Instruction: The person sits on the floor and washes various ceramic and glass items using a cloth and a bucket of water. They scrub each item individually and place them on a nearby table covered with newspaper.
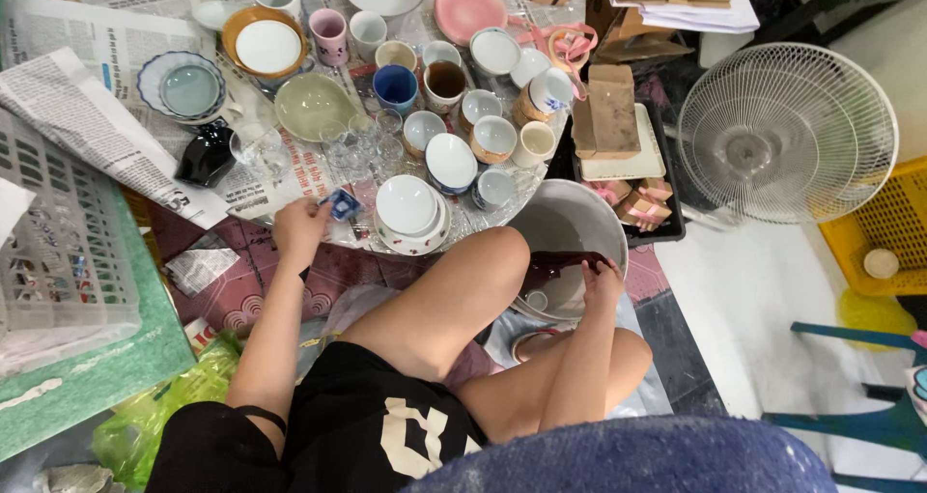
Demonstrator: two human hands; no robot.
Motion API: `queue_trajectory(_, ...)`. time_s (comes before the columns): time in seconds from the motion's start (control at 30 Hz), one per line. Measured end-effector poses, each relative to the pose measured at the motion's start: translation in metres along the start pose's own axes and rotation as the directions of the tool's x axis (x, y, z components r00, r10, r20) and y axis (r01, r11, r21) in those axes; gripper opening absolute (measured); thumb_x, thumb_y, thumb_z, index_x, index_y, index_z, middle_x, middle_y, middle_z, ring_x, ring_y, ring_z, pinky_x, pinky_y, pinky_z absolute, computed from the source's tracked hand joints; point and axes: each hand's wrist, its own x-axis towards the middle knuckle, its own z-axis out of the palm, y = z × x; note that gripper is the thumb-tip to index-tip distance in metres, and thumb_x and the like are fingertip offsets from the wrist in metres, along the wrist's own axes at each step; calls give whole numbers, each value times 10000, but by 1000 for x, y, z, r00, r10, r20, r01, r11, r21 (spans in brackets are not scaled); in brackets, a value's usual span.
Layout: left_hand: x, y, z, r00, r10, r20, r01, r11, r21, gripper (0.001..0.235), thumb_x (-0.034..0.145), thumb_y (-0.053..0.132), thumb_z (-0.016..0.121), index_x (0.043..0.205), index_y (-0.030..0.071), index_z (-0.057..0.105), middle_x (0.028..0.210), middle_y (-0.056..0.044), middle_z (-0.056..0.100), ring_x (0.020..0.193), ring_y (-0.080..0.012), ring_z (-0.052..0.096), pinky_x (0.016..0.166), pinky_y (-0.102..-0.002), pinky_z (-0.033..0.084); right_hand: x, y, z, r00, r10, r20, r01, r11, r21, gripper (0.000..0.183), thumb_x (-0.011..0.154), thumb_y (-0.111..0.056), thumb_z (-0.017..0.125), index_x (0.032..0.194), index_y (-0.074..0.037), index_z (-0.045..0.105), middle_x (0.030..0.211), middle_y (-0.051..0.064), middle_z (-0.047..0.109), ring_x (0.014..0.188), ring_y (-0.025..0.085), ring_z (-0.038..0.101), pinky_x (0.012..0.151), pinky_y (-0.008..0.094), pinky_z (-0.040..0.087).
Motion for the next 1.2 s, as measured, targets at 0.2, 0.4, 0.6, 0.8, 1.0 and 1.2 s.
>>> queue_trajectory(0.2,-10,46,-49,947,134,-292,-113,990,88,227,1005,307,736,1038,87,783,866,-89,780,738,-293,726,653,-405,533,0,0,-5,999,32,-4,-32,999,39,316,955,65,553,1269,29,550,1133,223,644,958,349,697,819,462,614)
queue_trajectory(0.4,-14,149,-92,903,275,-330,-369,889,-270,183,1020,105,724,1191,53,687,1030,-69,750,858,-176,711,675,-308,497,32,-7,0,994,49,97,-53,998,37,323,933,24,560,1246,-21,623,1131,147,660,933,266,702,789,451,644)
queue_trajectory(0.6,-43,267,-22,833,541,-115,-544,764,-348,195,956,54,741,1143,74,691,1056,-73,725,904,-227,675,775,-347,514,59,-23,-24,993,-61,99,71,992,-104,250,976,-64,606,1224,-49,631,1018,106,693,805,220,668,697,364,588)
queue_trajectory(0.8,-130,331,190,481,838,257,-627,534,-567,55,894,129,718,932,90,726,897,-105,736,827,-330,719,731,-451,564,43,-33,-57,977,-185,101,206,941,-268,188,986,-59,627,1172,-38,647,999,67,723,721,150,683,629,276,586)
queue_trajectory(1.0,-179,271,396,417,429,802,-699,715,-19,204,968,231,610,927,77,738,958,-177,740,899,-345,736,764,-493,568,25,-35,-37,966,-249,-63,213,915,-343,191,980,-92,698,1164,-68,653,838,39,638,636,100,600,539,245,489)
queue_trajectory(1.2,-191,178,464,374,146,916,-765,607,215,320,864,232,674,1166,132,703,1305,-149,644,1247,-389,602,987,-521,511,-1,-45,-18,953,-299,47,302,950,-78,186,997,-47,646,1182,-62,631,1036,9,699,816,53,618,636,209,492)
